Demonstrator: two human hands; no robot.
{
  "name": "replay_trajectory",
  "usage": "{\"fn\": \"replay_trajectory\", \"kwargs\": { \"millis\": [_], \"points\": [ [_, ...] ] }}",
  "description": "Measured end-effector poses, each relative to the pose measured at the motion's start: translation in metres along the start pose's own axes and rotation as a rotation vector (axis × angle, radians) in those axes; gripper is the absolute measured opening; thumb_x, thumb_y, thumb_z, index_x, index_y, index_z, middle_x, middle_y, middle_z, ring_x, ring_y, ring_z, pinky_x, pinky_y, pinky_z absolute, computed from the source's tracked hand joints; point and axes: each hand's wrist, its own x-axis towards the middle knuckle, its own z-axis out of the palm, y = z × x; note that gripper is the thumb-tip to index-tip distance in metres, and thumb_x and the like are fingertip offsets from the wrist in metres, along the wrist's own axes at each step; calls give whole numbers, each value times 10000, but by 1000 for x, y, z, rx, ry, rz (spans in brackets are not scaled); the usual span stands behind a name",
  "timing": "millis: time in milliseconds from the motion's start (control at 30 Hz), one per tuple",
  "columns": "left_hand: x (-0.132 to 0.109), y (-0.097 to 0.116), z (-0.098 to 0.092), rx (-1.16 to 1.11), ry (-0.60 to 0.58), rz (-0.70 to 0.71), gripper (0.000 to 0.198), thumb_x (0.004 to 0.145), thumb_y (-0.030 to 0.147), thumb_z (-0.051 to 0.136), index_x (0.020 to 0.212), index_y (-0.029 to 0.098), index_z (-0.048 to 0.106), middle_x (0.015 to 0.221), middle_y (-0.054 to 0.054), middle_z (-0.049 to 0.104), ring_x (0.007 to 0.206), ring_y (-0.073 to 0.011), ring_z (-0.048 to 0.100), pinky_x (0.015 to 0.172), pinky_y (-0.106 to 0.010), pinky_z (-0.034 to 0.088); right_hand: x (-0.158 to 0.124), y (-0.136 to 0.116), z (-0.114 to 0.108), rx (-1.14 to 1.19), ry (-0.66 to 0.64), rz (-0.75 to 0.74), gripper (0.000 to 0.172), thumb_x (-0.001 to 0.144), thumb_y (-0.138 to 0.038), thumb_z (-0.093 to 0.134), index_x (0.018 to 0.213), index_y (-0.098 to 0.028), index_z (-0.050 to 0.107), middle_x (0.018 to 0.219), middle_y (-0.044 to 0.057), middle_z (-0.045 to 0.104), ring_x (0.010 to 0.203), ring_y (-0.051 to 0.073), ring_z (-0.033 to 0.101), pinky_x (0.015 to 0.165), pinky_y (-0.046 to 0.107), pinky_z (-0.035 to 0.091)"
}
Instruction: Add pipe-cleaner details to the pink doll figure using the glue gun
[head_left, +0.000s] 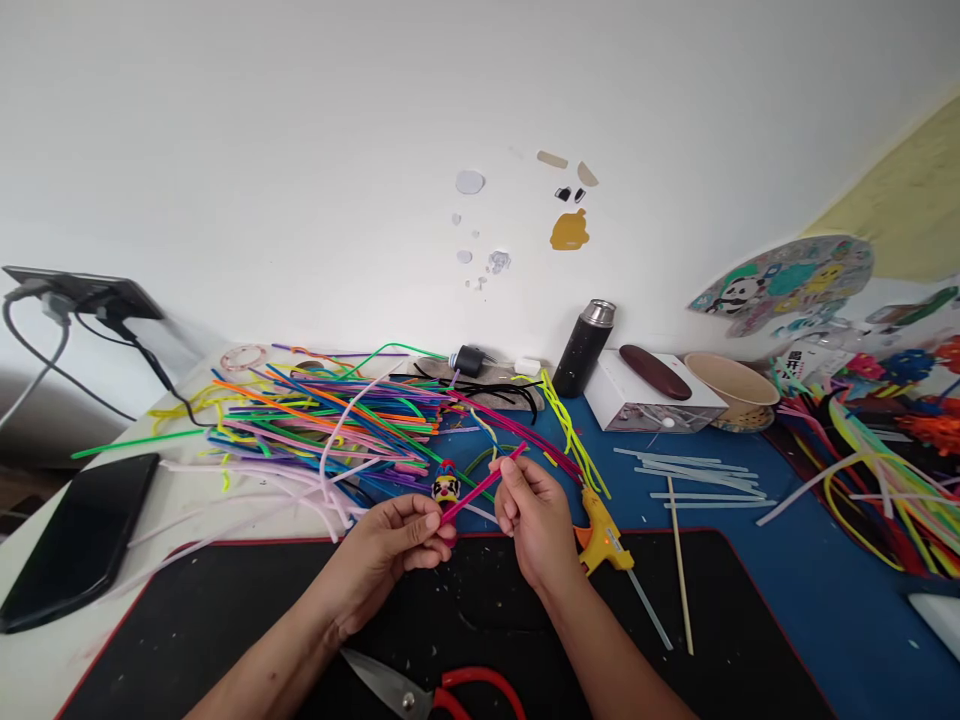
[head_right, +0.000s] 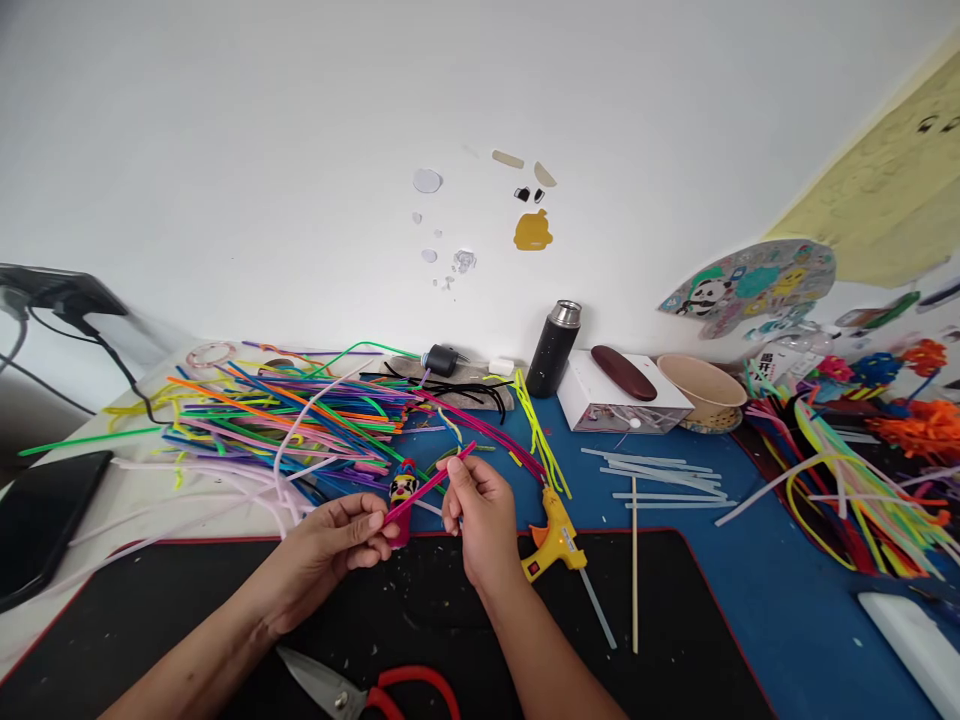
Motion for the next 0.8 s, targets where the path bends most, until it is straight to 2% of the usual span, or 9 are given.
{"fn": "replay_trajectory", "kwargs": {
  "millis": [333, 800],
  "points": [
    [0, 0, 0, 15, 10, 34, 397, 609, 348, 1015, 805, 129, 748, 763, -77, 805, 623, -133, 739, 568, -155, 581, -1, -2, 0, -20, 4, -2, 397, 868, -557, 791, 857, -165, 729, 495, -88, 417, 399, 63, 389, 402, 201, 258],
    [4, -2, -4, -33, 44, 21, 399, 553, 286, 1040, 788, 121, 762, 736, -66, 787, 607, -123, 728, 575, -149, 582, -2, -3, 1, -24, -9, 2, 404, 859, -558, 800, 858, -159, 737, 491, -90, 413, 396, 65, 387, 408, 209, 253]
  ]
}}
